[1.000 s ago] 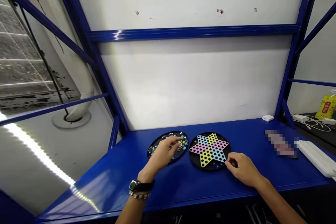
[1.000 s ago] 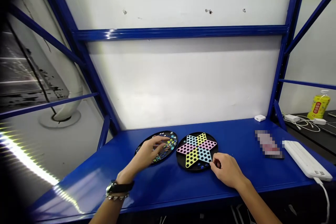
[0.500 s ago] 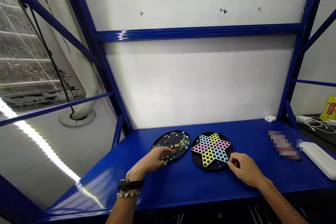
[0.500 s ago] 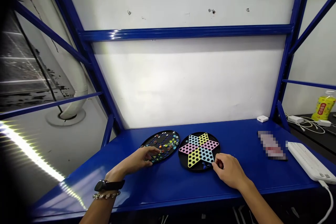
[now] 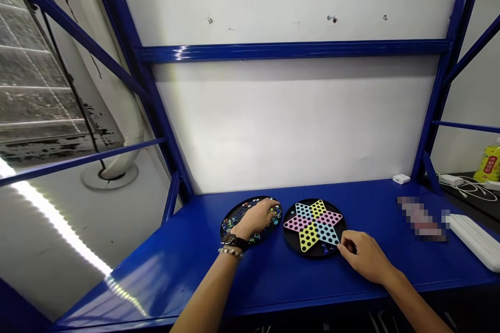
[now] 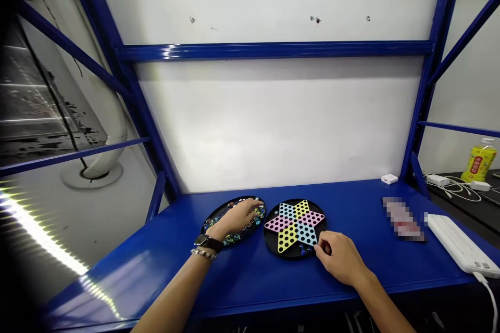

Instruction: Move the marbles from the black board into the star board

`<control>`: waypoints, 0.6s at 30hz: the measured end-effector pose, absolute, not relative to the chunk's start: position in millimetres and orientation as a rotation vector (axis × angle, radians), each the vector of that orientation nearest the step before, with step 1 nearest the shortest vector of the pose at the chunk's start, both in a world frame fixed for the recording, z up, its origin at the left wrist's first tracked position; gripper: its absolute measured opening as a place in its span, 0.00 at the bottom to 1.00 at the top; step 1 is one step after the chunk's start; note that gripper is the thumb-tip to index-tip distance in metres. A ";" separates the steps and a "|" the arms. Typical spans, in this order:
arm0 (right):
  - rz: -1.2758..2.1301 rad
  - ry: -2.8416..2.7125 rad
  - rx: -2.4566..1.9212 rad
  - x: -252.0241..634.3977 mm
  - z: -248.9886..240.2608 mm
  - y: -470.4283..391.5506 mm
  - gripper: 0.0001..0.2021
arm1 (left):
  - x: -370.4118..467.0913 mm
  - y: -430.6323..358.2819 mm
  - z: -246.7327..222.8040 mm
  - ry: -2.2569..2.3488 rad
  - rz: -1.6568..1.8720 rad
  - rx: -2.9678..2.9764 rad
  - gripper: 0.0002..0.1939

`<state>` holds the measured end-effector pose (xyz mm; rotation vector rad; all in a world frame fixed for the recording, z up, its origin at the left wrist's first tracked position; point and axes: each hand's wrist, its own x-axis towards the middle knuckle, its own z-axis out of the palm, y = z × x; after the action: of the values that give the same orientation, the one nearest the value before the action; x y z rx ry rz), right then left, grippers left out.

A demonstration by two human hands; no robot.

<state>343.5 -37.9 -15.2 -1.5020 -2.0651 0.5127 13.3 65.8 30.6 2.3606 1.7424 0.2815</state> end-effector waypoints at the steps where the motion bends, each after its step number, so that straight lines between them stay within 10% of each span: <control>1: 0.509 -2.066 -1.499 343.6 -15.6 -37.7 0.14 | 18.7 73.6 29.8 1.750 0.246 2.361 0.22; 18: 0.495 -2.075 -1.493 344.1 -17.2 -36.5 0.14 | 24.4 73.7 54.5 1.642 0.607 2.206 0.18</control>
<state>344.1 -36.5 -17.2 -1.4932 -2.0746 0.4949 24.4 73.7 54.5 2.2057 1.6416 0.6068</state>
